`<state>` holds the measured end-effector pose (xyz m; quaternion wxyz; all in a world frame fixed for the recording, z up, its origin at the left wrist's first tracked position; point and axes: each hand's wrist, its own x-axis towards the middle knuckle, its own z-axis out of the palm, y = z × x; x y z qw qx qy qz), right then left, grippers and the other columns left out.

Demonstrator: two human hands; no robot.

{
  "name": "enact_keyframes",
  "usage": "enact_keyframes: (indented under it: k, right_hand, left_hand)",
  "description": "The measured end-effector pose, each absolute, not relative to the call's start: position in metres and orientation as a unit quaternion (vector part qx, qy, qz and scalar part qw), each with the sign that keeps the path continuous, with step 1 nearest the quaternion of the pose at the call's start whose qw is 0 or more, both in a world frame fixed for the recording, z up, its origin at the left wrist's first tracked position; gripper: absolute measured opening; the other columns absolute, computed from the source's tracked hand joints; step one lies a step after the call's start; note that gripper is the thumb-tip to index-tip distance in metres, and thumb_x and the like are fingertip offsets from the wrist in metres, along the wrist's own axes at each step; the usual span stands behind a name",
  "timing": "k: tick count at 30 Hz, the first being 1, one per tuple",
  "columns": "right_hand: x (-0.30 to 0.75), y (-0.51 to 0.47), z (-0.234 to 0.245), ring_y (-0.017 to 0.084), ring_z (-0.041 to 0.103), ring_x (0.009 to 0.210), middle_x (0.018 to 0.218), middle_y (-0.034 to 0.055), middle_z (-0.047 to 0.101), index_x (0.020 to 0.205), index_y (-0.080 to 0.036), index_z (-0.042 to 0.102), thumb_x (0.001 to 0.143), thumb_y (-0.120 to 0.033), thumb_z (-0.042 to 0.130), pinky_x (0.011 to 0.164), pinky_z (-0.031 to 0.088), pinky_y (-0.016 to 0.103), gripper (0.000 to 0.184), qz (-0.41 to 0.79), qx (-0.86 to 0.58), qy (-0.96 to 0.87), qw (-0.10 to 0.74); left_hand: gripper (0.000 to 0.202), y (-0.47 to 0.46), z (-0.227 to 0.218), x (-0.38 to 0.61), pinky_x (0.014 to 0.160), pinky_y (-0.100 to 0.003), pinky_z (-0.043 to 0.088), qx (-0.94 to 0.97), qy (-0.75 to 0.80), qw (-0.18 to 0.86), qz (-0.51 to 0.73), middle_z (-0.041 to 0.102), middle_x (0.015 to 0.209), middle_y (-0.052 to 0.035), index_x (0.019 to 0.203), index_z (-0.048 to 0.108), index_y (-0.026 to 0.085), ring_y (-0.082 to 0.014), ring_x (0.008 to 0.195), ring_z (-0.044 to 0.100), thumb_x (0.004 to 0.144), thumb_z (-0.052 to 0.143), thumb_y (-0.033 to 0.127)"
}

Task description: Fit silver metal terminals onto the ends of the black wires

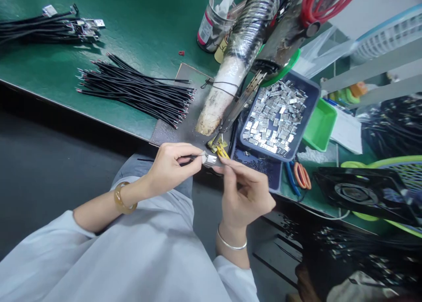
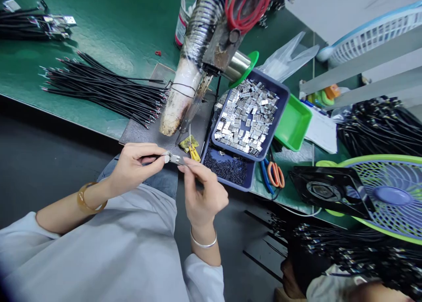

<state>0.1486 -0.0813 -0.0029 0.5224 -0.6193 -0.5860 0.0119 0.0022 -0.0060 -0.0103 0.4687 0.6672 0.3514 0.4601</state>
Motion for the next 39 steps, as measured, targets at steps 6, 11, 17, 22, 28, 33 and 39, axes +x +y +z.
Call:
enact_keyframes:
  k: [6, 11, 17, 22, 28, 33, 39]
  right_hand:
    - [0.146, -0.065, -0.006, 0.016, 0.078, 0.083, 0.099, 0.0038, 0.079, 0.087, -0.023, 0.063, 0.091, -0.016, 0.068, 0.068, 0.066, 0.027, 0.01, 0.083, -0.612, -0.599, 0.51]
    - [0.149, -0.059, -0.005, 0.016, 0.077, 0.08, 0.098, 0.0037, 0.078, 0.084, -0.023, 0.06, 0.09, -0.016, 0.067, 0.067, 0.064, 0.027, 0.011, 0.12, -0.614, -0.583, 0.519]
    - [0.149, -0.056, -0.002, 0.015, 0.076, 0.081, 0.097, 0.002, 0.077, 0.084, -0.023, 0.062, 0.089, -0.016, 0.069, 0.066, 0.062, 0.026, 0.011, 0.128, -0.608, -0.578, 0.529]
    - [0.15, -0.057, -0.002, 0.015, 0.074, 0.081, 0.095, 0.0026, 0.076, 0.083, -0.023, 0.062, 0.091, -0.018, 0.067, 0.065, 0.062, 0.027, 0.011, 0.142, -0.615, -0.579, 0.516]
    - [0.152, -0.064, -0.005, 0.016, 0.074, 0.08, 0.095, 0.003, 0.077, 0.083, -0.023, 0.062, 0.091, -0.017, 0.066, 0.066, 0.063, 0.028, 0.011, 0.158, -0.607, -0.588, 0.511]
    - [0.152, -0.07, -0.003, 0.015, 0.074, 0.077, 0.092, 0.0021, 0.076, 0.083, -0.024, 0.061, 0.092, -0.018, 0.066, 0.063, 0.061, 0.026, 0.012, 0.147, -0.611, -0.588, 0.509]
    - [0.157, -0.081, 0.012, 0.008, 0.06, 0.052, 0.083, -0.0013, 0.077, 0.084, -0.023, 0.06, 0.093, -0.016, 0.066, 0.046, 0.045, 0.02, 0.013, 0.133, -0.623, -0.574, 0.515]
  left_hand:
    - [0.015, 0.0, -0.012, 0.011, 0.051, -0.013, 0.048, 0.68, 0.358, 0.423, 0.481, 0.077, 0.075, -0.0034, 0.078, 0.076, 0.012, -0.0094, 0.063, 0.067, 0.083, 0.061, 0.009]
    - [0.014, 0.004, -0.014, 0.014, 0.051, -0.014, 0.048, 0.698, 0.358, 0.377, 0.492, 0.076, 0.073, -0.0022, 0.077, 0.073, 0.013, -0.0092, 0.061, 0.066, 0.083, 0.062, 0.008]
    - [0.015, 0.007, -0.012, 0.014, 0.052, -0.014, 0.045, 0.729, 0.33, 0.314, 0.511, 0.074, 0.069, -0.0004, 0.076, 0.071, 0.013, -0.0067, 0.056, 0.06, 0.084, 0.061, 0.007]
    - [0.013, 0.006, -0.01, 0.014, 0.052, -0.014, 0.046, 0.722, 0.348, 0.34, 0.492, 0.074, 0.07, 0.0002, 0.076, 0.071, 0.014, -0.0072, 0.057, 0.062, 0.082, 0.061, 0.007]
    - [0.014, 0.002, -0.01, 0.011, 0.051, -0.015, 0.046, 0.733, 0.356, 0.364, 0.451, 0.074, 0.067, 0.0001, 0.076, 0.071, 0.014, -0.0083, 0.056, 0.064, 0.082, 0.06, 0.009]
    - [0.015, 0.0, -0.01, 0.009, 0.051, -0.019, 0.044, 0.778, 0.324, 0.282, 0.459, 0.072, 0.067, 0.0015, 0.076, 0.067, 0.016, -0.0078, 0.053, 0.06, 0.086, 0.058, 0.009]
    - [0.022, -0.035, -0.005, 0.009, 0.047, -0.032, 0.037, 0.956, 0.145, 0.12, 0.227, 0.064, 0.057, -0.0026, 0.064, 0.062, 0.018, -0.016, 0.05, 0.056, 0.079, 0.064, 0.003]
